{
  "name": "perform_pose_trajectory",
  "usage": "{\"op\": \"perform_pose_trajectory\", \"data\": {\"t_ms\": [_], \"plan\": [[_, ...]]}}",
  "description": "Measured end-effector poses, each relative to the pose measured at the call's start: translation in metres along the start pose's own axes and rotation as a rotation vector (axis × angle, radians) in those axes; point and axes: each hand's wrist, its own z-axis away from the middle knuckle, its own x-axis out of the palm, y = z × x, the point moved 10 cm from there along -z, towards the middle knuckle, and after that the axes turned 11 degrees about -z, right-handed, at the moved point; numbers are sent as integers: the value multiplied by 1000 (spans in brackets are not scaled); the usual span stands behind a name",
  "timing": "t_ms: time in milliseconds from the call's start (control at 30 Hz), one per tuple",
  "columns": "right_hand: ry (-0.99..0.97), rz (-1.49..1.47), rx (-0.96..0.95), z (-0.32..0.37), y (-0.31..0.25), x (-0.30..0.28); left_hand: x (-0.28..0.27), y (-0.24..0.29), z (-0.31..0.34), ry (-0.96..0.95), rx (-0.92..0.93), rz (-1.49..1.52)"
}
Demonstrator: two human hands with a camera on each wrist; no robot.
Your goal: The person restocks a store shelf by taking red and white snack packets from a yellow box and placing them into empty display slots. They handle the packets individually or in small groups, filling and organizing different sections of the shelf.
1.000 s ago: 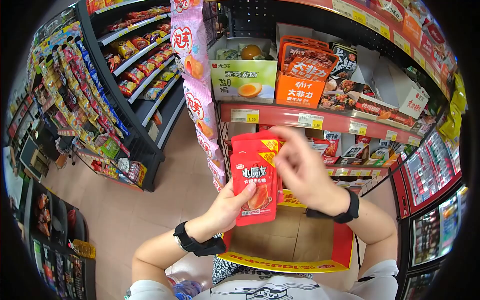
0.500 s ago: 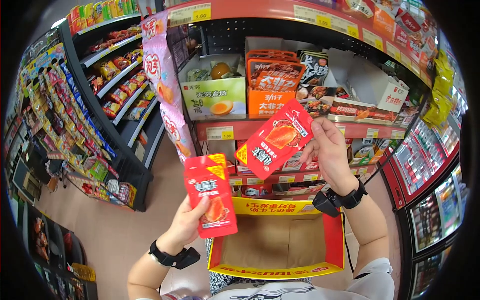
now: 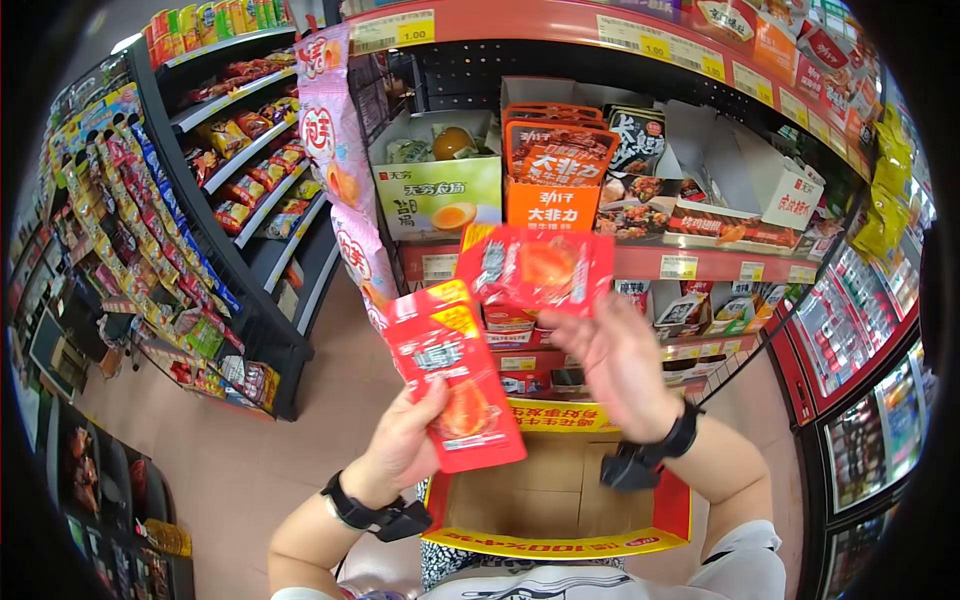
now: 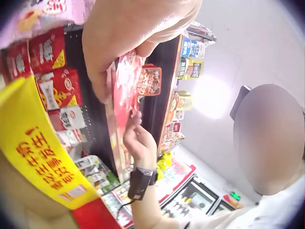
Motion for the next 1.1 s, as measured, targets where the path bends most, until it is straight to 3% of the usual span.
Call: {"op": "perform_pose_trajectory", "data": {"t_ms": [167,233,267,300,333,367,433,567,633,733,767,833,900,967,1000,1100], "plan": [[-151,71,221,45,65,22,24,18,-16,27,106,82],[-402,530,209,59,68,24,16,29,-15,34,179,-35],[-403,526,216,55,64,10,13,38,-12,33,244,-152],[-489,723,200,50,62,-3,8,40,-8,40,241,-150],[-577,921,182,46,63,-7,10,45,-4,-6,262,-401],[-409,650,142,33,47,-9,14,47,0,-56,279,-654],[-193,551,266,14,26,-15,18,23,4,-202,-26,-793],[-345,549,376,17,26,6,34,6,11,-455,132,-1189],[-434,626,489,31,43,16,27,-11,16,-512,-129,-1142],[-445,688,539,37,56,12,29,-16,22,-585,-216,-1181],[-470,774,558,38,60,8,25,-18,23,-582,-219,-1177],[-413,829,531,36,58,-1,29,3,19,-508,105,-1197],[-304,738,371,27,42,-3,12,10,11,-336,56,-999],[-321,734,370,25,44,0,7,17,6,-252,119,-977],[-338,730,364,23,44,4,8,18,5,-258,188,-1055],[-422,700,398,15,47,10,13,24,1,-210,150,-1174]]}}
